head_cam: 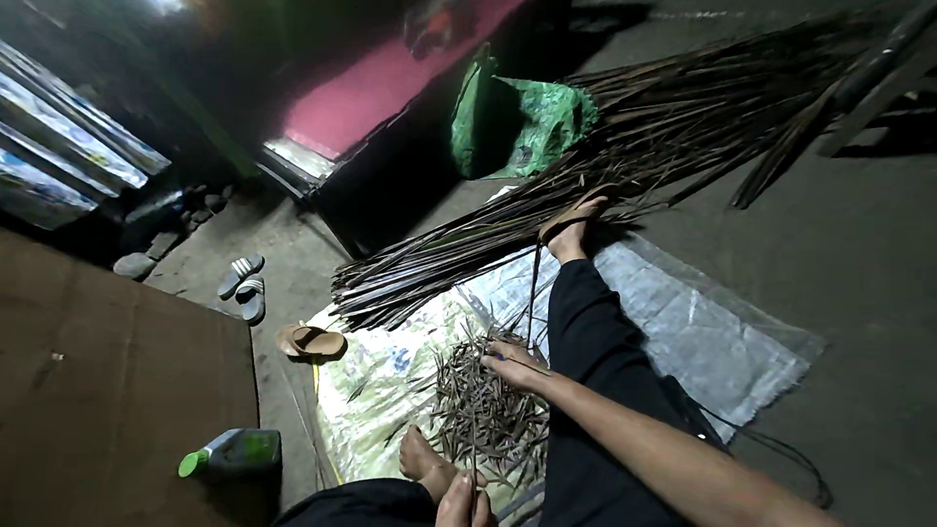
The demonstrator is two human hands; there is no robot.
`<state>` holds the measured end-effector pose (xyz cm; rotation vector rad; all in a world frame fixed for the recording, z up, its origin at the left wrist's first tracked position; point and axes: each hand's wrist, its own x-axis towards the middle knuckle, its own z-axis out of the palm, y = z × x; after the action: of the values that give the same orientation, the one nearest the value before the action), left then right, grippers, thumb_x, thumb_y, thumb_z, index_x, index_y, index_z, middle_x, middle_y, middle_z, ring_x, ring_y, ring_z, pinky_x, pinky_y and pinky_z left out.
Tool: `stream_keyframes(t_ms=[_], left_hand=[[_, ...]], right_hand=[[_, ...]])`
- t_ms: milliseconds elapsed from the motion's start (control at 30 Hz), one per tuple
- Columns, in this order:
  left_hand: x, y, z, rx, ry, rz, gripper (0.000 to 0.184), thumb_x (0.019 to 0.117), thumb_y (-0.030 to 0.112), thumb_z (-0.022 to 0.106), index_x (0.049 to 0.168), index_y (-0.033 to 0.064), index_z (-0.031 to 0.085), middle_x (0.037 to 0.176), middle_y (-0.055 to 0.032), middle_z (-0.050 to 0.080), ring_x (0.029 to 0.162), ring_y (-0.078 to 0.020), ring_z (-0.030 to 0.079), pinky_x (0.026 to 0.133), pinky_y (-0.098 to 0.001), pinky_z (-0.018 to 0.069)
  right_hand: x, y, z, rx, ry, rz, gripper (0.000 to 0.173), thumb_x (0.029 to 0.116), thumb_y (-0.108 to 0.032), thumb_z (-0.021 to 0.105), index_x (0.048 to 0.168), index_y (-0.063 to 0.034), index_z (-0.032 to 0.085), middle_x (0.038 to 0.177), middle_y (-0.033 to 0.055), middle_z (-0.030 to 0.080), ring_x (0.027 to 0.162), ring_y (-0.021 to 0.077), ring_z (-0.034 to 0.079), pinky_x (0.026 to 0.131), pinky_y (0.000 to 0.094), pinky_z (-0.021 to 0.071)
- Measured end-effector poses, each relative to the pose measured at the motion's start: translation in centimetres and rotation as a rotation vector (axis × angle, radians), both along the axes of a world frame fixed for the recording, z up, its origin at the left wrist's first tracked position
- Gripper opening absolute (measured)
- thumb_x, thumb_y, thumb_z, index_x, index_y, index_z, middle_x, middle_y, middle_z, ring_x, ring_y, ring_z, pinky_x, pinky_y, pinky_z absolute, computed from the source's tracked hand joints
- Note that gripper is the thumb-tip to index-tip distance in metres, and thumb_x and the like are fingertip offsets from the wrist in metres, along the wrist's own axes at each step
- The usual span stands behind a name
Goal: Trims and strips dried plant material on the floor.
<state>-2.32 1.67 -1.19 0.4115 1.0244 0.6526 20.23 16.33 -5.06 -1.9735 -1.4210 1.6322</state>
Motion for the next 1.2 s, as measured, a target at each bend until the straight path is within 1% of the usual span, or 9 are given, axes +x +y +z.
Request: stream_keyframes(t_ms=[33, 100, 200, 367, 467, 533, 667, 800, 1200], left_hand=[[0.1, 0.2, 0.0, -0.012, 0.003, 0.014, 0.041, 0.1115, 0.021, 0.016, 0.101, 0.011, 0.054, 0.052, 0.0087, 0.046, 0.037, 0.0024, 0.039, 0.036, -0.012, 0.0341], [0.2, 0.4, -0.3, -0.015, 0.011, 0.026, 0.039, 0.1102, 0.02, 0.018, 0.101, 0.0105, 0.054, 0.053, 0.0076, 0.048, 0.038, 0.0016, 0.041, 0.037, -0.0123, 0.0357], [0.5, 0.7, -0.4, 0.05, 0.092, 0.001, 0.034, 0.1077, 0.014, 0.022, 0.109, 0.0051, 0.055, 0.058, 0.0056, 0.051, 0.042, 0.0007, 0.045, 0.041, -0.0129, 0.0383], [0.8, 1.4, 0.8, 0.089, 0.155, -0.063, 0.032, 0.1105, 0.014, 0.025, 0.117, 0.0014, 0.054, 0.061, 0.0025, 0.054, 0.044, -0.0009, 0.048, 0.042, -0.014, 0.0413], [0.3, 1.3, 1.2, 0.105, 0.135, -0.074, 0.034, 0.1098, 0.013, 0.023, 0.113, 0.0026, 0.055, 0.057, 0.0042, 0.052, 0.042, 0.0, 0.046, 0.04, -0.0139, 0.04], [0.1, 1.1, 1.0, 0.119, 0.139, -0.047, 0.034, 0.1105, 0.013, 0.023, 0.111, 0.0028, 0.056, 0.055, 0.0052, 0.051, 0.04, 0.0007, 0.044, 0.039, -0.0135, 0.0384], [0.3, 1.1, 0.8, 0.138, 0.123, 0.016, 0.033, 0.11, 0.012, 0.023, 0.103, 0.007, 0.055, 0.052, 0.0066, 0.048, 0.038, 0.0017, 0.041, 0.037, -0.0128, 0.0361], [0.0, 0.9, 0.9, 0.098, 0.065, -0.007, 0.036, 0.1114, 0.016, 0.02, 0.103, 0.0087, 0.054, 0.051, 0.0091, 0.045, 0.036, 0.0032, 0.039, 0.036, -0.0115, 0.0342], [-0.3, 0.3, 0.3, 0.107, 0.088, -0.042, 0.034, 0.1113, 0.016, 0.023, 0.105, 0.0069, 0.056, 0.051, 0.0077, 0.046, 0.036, 0.0023, 0.038, 0.035, -0.0127, 0.0332]], right_hand=[[-0.5, -0.9, 0.2, -0.037, 0.109, -0.045, 0.054, 0.1119, -0.04, 0.038, 0.145, -0.0002, 0.051, 0.127, 0.0236, 0.063, 0.114, 0.0338, 0.062, 0.101, 0.0516, 0.0476], [-1.9, -3.6, 0.8, -0.037, 0.23, -0.069, 0.055, 0.1119, -0.045, 0.031, 0.14, -0.0042, 0.054, 0.086, 0.0084, 0.061, 0.068, 0.0168, 0.056, 0.065, 0.0348, 0.049], [-3.1, -7.4, 3.1, -0.123, 0.411, 0.006, 0.045, 0.1119, -0.033, 0.038, 0.138, -0.0013, 0.055, 0.087, 0.0081, 0.058, 0.067, 0.0146, 0.051, 0.065, 0.0331, 0.0468], [-3.8, -7.9, 3.3, -0.16, 0.527, -0.033, 0.038, 0.1114, -0.032, 0.042, 0.136, -0.0074, 0.055, 0.076, 0.0005, 0.052, 0.054, 0.0086, 0.046, 0.051, 0.0255, 0.0423], [-3.0, -7.0, 3.1, 0.03, 0.451, -0.009, 0.038, 0.1109, -0.028, 0.042, 0.133, -0.0009, 0.057, 0.088, 0.0064, 0.057, 0.068, 0.0123, 0.052, 0.066, 0.0314, 0.047], [-3.1, -7.9, 3.0, 0.168, 0.367, 0.114, 0.039, 0.11, -0.029, 0.042, 0.119, 0.0029, 0.064, 0.088, 0.011, 0.06, 0.074, 0.0175, 0.055, 0.073, 0.0373, 0.0483], [-3.7, -9.6, 3.3, 0.327, 0.195, 0.478, 0.043, 0.1102, -0.032, 0.04, 0.112, 0.0017, 0.067, 0.095, 0.0219, 0.07, 0.093, 0.038, 0.069, 0.085, 0.0597, 0.0514], [-2.7, -9.0, 1.7, 0.558, 0.082, 0.577, 0.041, 0.1089, -0.031, 0.045, 0.111, 0.0024, 0.069, 0.096, 0.0225, 0.072, 0.091, 0.0402, 0.072, 0.079, 0.06, 0.0543], [0.7, -4.3, 0.5, 0.344, -0.09, 0.428, 0.046, 0.111, -0.034, 0.037, 0.12, 0.0006, 0.066, 0.102, 0.0251, 0.071, 0.102, 0.0426, 0.069, 0.092, 0.0622, 0.0501]])
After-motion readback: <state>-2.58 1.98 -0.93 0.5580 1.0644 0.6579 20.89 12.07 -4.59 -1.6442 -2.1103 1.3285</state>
